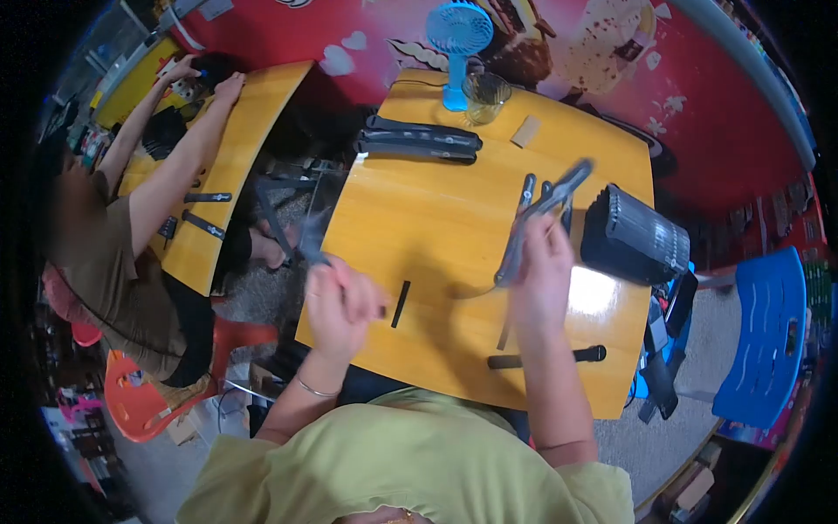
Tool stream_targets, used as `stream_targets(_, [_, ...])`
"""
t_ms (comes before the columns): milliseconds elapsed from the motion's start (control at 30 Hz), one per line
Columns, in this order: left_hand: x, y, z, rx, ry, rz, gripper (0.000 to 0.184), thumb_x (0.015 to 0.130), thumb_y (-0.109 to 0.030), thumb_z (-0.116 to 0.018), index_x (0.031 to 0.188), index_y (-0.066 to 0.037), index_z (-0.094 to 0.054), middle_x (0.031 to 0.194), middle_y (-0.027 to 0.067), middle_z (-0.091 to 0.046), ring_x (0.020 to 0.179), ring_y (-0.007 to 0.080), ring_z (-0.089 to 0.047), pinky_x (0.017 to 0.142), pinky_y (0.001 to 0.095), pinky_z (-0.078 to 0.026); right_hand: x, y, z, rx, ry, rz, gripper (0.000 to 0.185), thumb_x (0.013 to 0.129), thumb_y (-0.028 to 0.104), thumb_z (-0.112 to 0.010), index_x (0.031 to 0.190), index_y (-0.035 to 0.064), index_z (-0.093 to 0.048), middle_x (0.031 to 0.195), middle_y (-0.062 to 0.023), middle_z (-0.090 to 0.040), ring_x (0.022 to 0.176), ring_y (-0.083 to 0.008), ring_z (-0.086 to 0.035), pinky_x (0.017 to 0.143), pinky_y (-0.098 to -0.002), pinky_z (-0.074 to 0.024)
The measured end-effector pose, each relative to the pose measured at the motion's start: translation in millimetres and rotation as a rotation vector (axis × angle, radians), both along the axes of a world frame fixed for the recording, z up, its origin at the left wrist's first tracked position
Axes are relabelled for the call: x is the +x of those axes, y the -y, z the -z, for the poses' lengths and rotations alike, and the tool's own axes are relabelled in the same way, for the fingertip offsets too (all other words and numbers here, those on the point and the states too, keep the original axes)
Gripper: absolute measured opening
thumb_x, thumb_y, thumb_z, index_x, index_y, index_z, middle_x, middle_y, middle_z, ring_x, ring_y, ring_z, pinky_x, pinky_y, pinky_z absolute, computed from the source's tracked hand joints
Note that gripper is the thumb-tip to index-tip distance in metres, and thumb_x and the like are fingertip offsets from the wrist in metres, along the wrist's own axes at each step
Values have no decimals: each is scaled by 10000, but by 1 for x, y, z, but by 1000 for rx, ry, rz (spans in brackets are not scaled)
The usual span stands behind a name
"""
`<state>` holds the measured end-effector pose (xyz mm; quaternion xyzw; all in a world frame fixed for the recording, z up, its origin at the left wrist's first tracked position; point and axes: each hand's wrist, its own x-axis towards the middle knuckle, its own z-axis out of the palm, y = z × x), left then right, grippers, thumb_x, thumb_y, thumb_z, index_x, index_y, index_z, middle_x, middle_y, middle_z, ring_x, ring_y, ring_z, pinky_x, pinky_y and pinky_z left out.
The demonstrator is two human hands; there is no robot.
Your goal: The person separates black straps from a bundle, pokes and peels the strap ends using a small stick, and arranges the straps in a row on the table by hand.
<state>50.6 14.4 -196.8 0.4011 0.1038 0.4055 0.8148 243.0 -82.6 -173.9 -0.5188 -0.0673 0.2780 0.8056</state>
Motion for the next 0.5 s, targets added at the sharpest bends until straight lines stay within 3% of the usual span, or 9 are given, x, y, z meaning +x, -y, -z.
stream_targets(67, [-3,-19,-5,-25,-21,-170,301,991,-337,-337,805,-117,-425,450,-26,-280,464,134,-415,638,325,-445,27,6,-4,113,89,3,90,918,158,-545,933,71,-562,693,77,-501,473,8,-346,412,-155,-261])
stream_targets(100, [-6,-28,-4,-15,16,-156,277,989,-323,-357,848,-106,-458,536,-11,-384,557,123,-461,699,319,-441,35,7,-4,57,148,-34,87,909,152,-560,916,66,-569,697,78,-502,477,12,-349,414,-157,-261])
stream_targets(200, [7,-36,-1,-125,-298,-211,251,987,-287,-379,908,-80,-497,702,16,-474,698,106,-485,760,311,-436,46,-1,5,-244,389,-188,96,874,140,-611,890,47,-596,705,75,-514,508,11,-369,445,-171,-277])
stream_targets(233, [5,-44,12,-18,-300,-72,273,980,-253,-408,1010,-24,-554,878,39,-516,814,93,-476,799,297,-427,38,-14,8,-195,386,-119,119,850,142,-638,884,31,-608,694,73,-532,539,-1,-392,478,-183,-289])
stream_targets(267, [8,-47,24,38,-381,-45,282,978,-244,-412,1025,-13,-566,885,36,-523,809,90,-474,797,284,-422,42,-16,16,-337,480,-185,135,848,140,-636,894,17,-606,676,67,-548,567,-13,-430,518,-181,-322])
stream_targets(333, [24,-48,27,152,-541,4,302,975,-227,-420,1057,9,-591,899,29,-538,800,84,-470,792,259,-412,50,-27,41,-375,476,-260,170,836,158,-648,897,7,-598,667,27,-587,582,-28,-470,532,-193,-361])
stream_targets(400, [34,-51,32,196,-541,9,290,962,-187,-451,1083,22,-611,915,-2,-520,774,62,-447,734,205,-368,58,-40,72,-443,603,-229,201,819,171,-661,925,15,-592,683,-30,-629,610,-47,-524,557,-216,-404])
stream_targets(433, [38,-51,30,167,-554,28,270,956,-167,-461,1070,18,-621,888,-17,-484,739,52,-429,682,193,-349,59,-42,78,-515,569,-232,223,800,192,-672,918,33,-570,712,-87,-658,625,-111,-596,570,-263,-444])
stream_targets(500, [43,-54,30,202,-542,68,210,927,-103,-511,1047,17,-636,840,-37,-459,692,38,-394,593,172,-311,57,-46,78,-707,672,-203,223,799,204,-668,908,48,-551,726,-104,-662,647,-173,-625,585,-293,-459])
